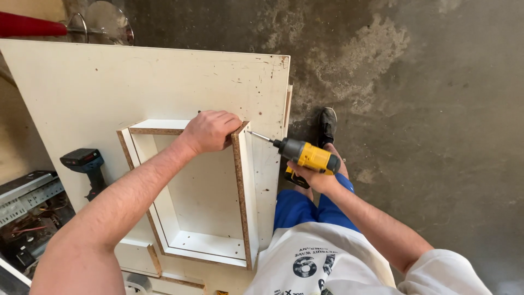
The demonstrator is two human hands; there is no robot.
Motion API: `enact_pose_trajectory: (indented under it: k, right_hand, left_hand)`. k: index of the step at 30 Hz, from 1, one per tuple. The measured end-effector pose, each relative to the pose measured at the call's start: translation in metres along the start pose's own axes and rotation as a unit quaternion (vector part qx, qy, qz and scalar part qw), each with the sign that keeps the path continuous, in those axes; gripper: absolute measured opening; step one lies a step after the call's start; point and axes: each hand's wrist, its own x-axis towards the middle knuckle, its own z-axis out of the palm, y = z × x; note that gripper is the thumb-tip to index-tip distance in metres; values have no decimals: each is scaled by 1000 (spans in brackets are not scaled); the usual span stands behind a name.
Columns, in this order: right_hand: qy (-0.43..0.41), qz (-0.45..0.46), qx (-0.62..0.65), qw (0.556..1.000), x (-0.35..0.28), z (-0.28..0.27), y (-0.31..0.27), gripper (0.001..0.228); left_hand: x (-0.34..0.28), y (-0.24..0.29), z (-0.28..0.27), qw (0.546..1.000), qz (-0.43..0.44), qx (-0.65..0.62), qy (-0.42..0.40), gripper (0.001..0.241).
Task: Assembling a wooden drawer using a power drill and screws
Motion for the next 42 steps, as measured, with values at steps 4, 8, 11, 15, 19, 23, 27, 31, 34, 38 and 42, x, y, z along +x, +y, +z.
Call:
enact_pose_trajectory:
  k: [4,8,11,15,19,23,27,31,34,38,42]
  right_hand:
    - [-59,-38,13,997,17,-7,-18,34]
    - [-107,-23,4,994,23,-10,-32,39]
    - [-141,81,117,980,26,-5,-49,41]
    - [-184,200,213,939,47,-11,-71,44]
    - [-165,360,322,860,57,-12,-63,42]
    - [-179,392,325,842,65,-19,-59,47]
    - [-253,154,113,948,69,-30,-41,51]
    - [-241,89,75,963,74,-34,-9,44]
    - [-266,56,83,959,81,-32,3,43]
    - [-270,47,117,955,81,-34,14,47]
    - [-267,66,133,952,71,-31,24,47]
  left_hand:
    - [2,-1,-3,1000,-3,-17,-13,31]
    - [1,-1,-2,1000,1,-28,-15,34]
    - [0,0,2,1000,-2,-17,-4,32]
    - [-2,-1,5,1000,-2,-13,-9,32]
    - [0,-1,5,1000,5,-3,6,30]
    - [-3,0,9,999,8,14,33,24]
    - [0,-2,7,1000,3,2,20,25]
    - [-2,-7,26,1000,13,-2,8,27]
    - [-5,-9,31,998,17,6,58,24]
    - [0,-2,18,999,18,13,45,22]
    - [-4,-4,29,1000,8,-21,15,30]
